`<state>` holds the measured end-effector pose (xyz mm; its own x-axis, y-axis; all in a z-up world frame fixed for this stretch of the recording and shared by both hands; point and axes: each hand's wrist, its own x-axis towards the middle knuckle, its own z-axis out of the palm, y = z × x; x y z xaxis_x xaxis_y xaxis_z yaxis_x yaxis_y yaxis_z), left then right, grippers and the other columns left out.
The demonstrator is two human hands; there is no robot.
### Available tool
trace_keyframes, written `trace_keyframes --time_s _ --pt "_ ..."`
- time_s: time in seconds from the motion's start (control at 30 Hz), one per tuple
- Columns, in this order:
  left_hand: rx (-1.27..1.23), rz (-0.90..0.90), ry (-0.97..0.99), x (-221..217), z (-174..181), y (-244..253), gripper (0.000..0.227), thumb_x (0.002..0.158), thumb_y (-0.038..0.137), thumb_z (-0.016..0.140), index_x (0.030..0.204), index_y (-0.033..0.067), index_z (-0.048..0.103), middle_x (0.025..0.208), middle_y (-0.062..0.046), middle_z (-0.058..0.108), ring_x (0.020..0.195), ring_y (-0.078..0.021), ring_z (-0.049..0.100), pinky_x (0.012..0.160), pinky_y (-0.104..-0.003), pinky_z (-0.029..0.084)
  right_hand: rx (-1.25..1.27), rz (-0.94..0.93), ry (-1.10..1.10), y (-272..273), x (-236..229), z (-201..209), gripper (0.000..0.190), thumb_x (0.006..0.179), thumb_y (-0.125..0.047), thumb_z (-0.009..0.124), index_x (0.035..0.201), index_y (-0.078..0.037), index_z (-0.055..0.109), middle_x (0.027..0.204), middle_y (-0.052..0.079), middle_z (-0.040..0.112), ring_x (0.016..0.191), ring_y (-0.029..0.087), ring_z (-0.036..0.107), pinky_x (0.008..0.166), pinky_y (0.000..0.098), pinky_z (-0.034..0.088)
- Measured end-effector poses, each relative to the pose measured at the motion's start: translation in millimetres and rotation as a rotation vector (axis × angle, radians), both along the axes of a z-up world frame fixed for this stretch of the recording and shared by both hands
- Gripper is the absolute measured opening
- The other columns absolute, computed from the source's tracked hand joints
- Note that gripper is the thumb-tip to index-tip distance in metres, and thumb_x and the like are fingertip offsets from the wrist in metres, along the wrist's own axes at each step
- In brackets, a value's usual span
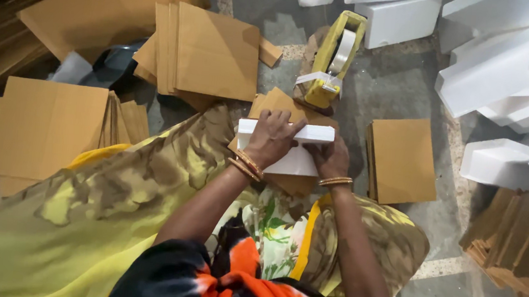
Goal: The person assembles small cardboard boxes by inserting white foam inserts and sealing the flaps with a tape dispenser. The person repeatedly picks up flat cardboard pieces, inserts the foam, folds the flaps, and applies tape to secure the box.
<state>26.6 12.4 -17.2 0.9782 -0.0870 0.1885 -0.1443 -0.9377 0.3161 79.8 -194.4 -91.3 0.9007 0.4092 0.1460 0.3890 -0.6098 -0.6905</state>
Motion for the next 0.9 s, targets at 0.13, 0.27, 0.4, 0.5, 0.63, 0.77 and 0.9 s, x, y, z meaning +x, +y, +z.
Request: trace_keyframes --time_s 0.13,0.27,0.4,0.5,0.63,0.77,0.9 --pt "0.056 0.067 -0.129 -7.8 -5.5 -4.9 0.059 0.073 0.031 0.078 0.127 0.0157 0.061 0.103 -0.007 0.064 0.104 -0.0262 0.061 0.100 -0.052 0.039 -0.100 0.025 -0.099 -6.1 -0.7 -9.5 0.040 0.087 -0.041 0.082 0.110 -0.012 0.067 0.095 0.014 0.066 0.090 0.038 0.062 0.079 0.0489 0.049" --pt "-0.019 0.047 -0.106 -12.1 -10.9 1.1 0.055 0.084 0.035 0.076 0.130 0.0088 0.060 0.107 -0.009 0.062 0.103 -0.0280 0.059 0.095 -0.046 0.041 -0.109 -0.016 -0.094 -0.5 0.2 -11.8 0.048 0.087 -0.043 0.081 0.111 -0.007 0.062 0.095 0.015 0.065 0.092 0.040 0.060 0.081 0.0509 0.047" --pt "-0.017 0.016 -0.095 -6.4 -13.3 5.4 0.051 0.082 0.039 0.077 0.120 0.0099 0.060 0.102 -0.008 0.061 0.098 -0.0276 0.059 0.089 -0.044 0.041 -0.060 0.012 -0.121 2.4 1.2 1.8 0.050 0.087 -0.043 0.079 0.115 -0.006 0.062 0.099 0.016 0.066 0.094 0.040 0.060 0.082 0.0509 0.047" --pt "0.015 0.007 -0.127 -9.2 -13.0 8.7 0.050 0.082 0.040 0.077 0.119 0.0097 0.060 0.099 -0.007 0.061 0.095 -0.0270 0.058 0.087 -0.043 0.040 -0.074 -0.027 0.013 5.7 -1.5 8.9 0.049 0.086 -0.044 0.081 0.113 -0.007 0.062 0.092 0.015 0.065 0.092 0.040 0.060 0.082 0.0509 0.047" --pt "0.011 0.007 -0.167 -9.9 -15.0 7.5 0.051 0.083 0.041 0.077 0.119 0.0097 0.060 0.099 -0.006 0.061 0.095 -0.0260 0.058 0.085 -0.042 0.040 -0.051 -0.028 0.096 -1.8 -0.6 5.6 0.047 0.084 -0.035 0.082 0.114 -0.005 0.061 0.094 0.016 0.065 0.093 0.038 0.061 0.081 0.0486 0.049" --pt "0.002 0.009 -0.156 -10.5 -14.2 8.7 0.047 0.084 0.042 0.076 0.116 0.0112 0.060 0.098 -0.006 0.060 0.095 -0.0260 0.058 0.087 -0.042 0.040 0.217 0.090 0.259 -17.9 18.1 1.5 0.052 0.077 -0.003 0.056 0.129 -0.005 0.061 0.121 0.013 0.066 0.112 0.026 0.067 0.093 0.0372 0.057" --pt "-0.006 0.013 -0.182 -12.4 -14.4 9.1 0.049 0.083 0.043 0.076 0.117 0.0107 0.060 0.099 -0.006 0.061 0.097 -0.0256 0.059 0.087 -0.043 0.040 0.331 -0.158 0.385 -32.5 63.2 4.1 0.041 0.092 -0.004 0.059 0.131 -0.008 0.067 0.121 0.010 0.073 0.108 0.022 0.070 0.096 0.0321 0.058"
